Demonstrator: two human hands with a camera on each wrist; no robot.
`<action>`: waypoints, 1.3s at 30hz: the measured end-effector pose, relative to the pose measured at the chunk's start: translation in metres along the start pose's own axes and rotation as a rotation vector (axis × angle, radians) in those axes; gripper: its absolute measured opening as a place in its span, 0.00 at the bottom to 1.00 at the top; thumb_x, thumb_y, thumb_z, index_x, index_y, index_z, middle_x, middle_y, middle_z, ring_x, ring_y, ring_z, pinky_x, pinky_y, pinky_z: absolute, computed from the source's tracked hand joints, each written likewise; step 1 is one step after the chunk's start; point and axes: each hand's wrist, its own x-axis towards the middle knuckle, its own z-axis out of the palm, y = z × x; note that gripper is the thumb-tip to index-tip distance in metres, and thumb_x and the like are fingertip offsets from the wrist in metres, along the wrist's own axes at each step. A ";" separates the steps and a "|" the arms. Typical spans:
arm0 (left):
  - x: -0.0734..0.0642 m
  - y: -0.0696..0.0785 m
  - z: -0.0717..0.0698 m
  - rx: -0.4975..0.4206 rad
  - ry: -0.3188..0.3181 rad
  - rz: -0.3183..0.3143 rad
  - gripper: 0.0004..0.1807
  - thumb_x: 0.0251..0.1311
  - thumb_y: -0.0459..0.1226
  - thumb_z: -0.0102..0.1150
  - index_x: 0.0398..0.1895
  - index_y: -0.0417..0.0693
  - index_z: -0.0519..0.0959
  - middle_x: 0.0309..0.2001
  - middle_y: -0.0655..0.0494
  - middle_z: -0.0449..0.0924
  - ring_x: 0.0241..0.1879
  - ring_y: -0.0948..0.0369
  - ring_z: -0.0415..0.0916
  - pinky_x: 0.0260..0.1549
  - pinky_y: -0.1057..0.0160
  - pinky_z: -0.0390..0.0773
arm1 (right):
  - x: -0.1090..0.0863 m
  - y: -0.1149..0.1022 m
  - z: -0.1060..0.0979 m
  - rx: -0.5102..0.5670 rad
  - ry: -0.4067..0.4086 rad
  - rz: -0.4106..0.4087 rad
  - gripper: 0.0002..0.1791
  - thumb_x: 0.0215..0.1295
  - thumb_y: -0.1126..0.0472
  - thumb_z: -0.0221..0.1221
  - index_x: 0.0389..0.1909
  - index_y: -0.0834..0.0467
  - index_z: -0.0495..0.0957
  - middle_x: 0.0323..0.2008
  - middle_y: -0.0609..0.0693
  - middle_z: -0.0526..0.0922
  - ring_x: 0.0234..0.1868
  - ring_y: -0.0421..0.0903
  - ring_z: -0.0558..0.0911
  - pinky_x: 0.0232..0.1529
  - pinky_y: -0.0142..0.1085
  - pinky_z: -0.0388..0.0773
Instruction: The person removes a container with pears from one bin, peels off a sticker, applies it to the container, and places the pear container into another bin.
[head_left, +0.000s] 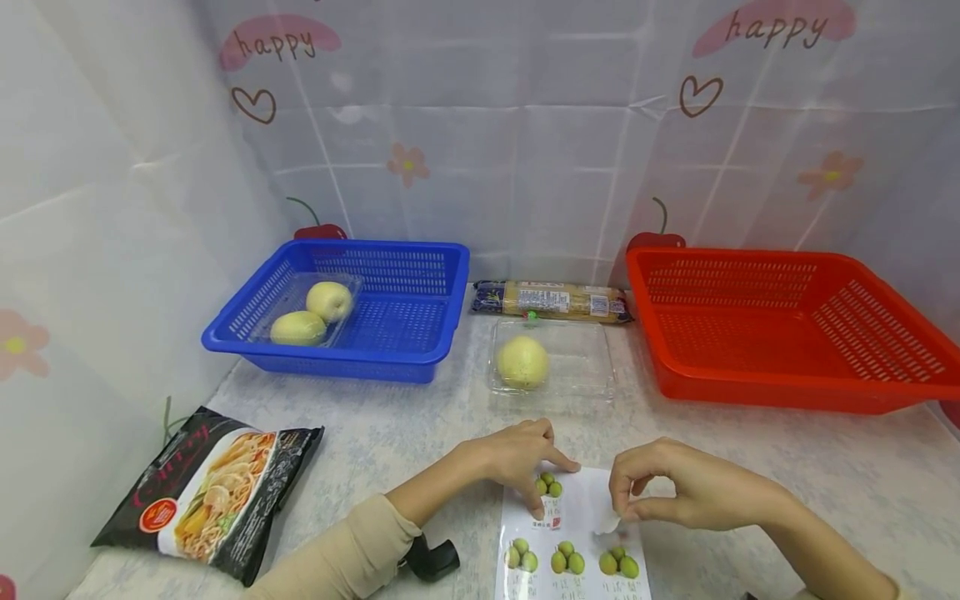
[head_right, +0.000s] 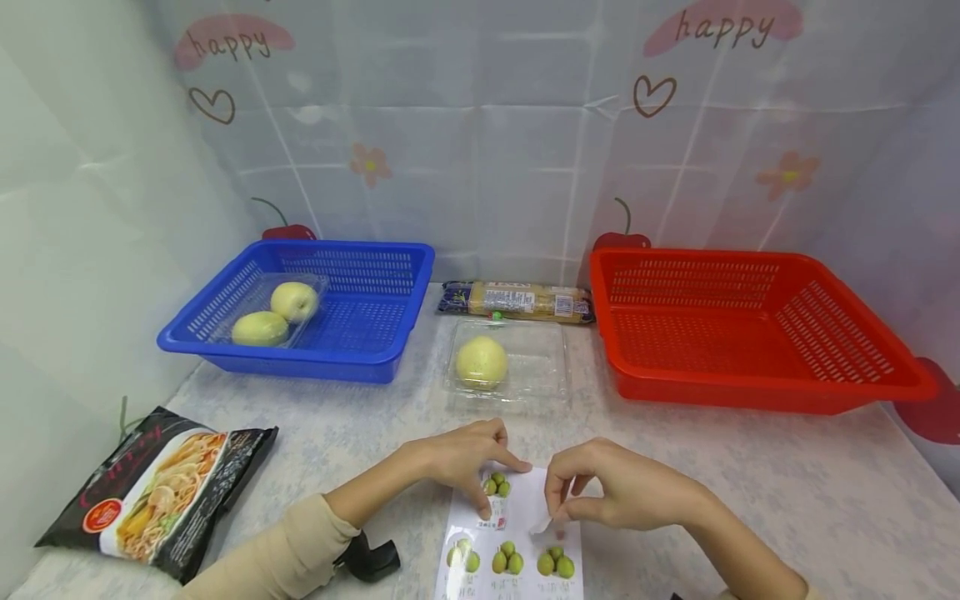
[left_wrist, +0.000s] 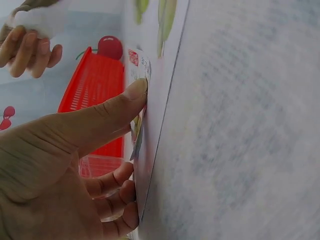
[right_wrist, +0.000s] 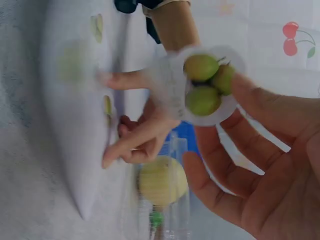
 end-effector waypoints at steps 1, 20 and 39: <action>0.000 0.000 0.000 0.006 0.000 -0.001 0.40 0.36 0.49 0.77 0.59 0.67 0.74 0.43 0.62 0.65 0.39 0.68 0.60 0.35 0.76 0.63 | -0.001 0.000 -0.002 0.010 0.009 -0.020 0.07 0.61 0.67 0.61 0.35 0.52 0.76 0.30 0.42 0.79 0.35 0.36 0.78 0.39 0.34 0.79; -0.020 -0.013 -0.038 -0.448 0.391 0.234 0.21 0.59 0.35 0.62 0.55 0.37 0.76 0.46 0.46 0.81 0.44 0.55 0.79 0.38 0.72 0.77 | 0.033 0.012 -0.055 -0.032 0.302 0.080 0.06 0.59 0.73 0.59 0.35 0.62 0.77 0.31 0.51 0.80 0.31 0.45 0.79 0.36 0.31 0.81; 0.024 -0.042 -0.061 -0.577 0.865 0.067 0.07 0.55 0.29 0.63 0.33 0.38 0.74 0.29 0.46 0.80 0.28 0.55 0.80 0.27 0.69 0.77 | 0.097 0.072 -0.060 -0.125 0.659 0.201 0.02 0.58 0.76 0.58 0.29 0.68 0.77 0.30 0.59 0.80 0.31 0.52 0.81 0.36 0.26 0.77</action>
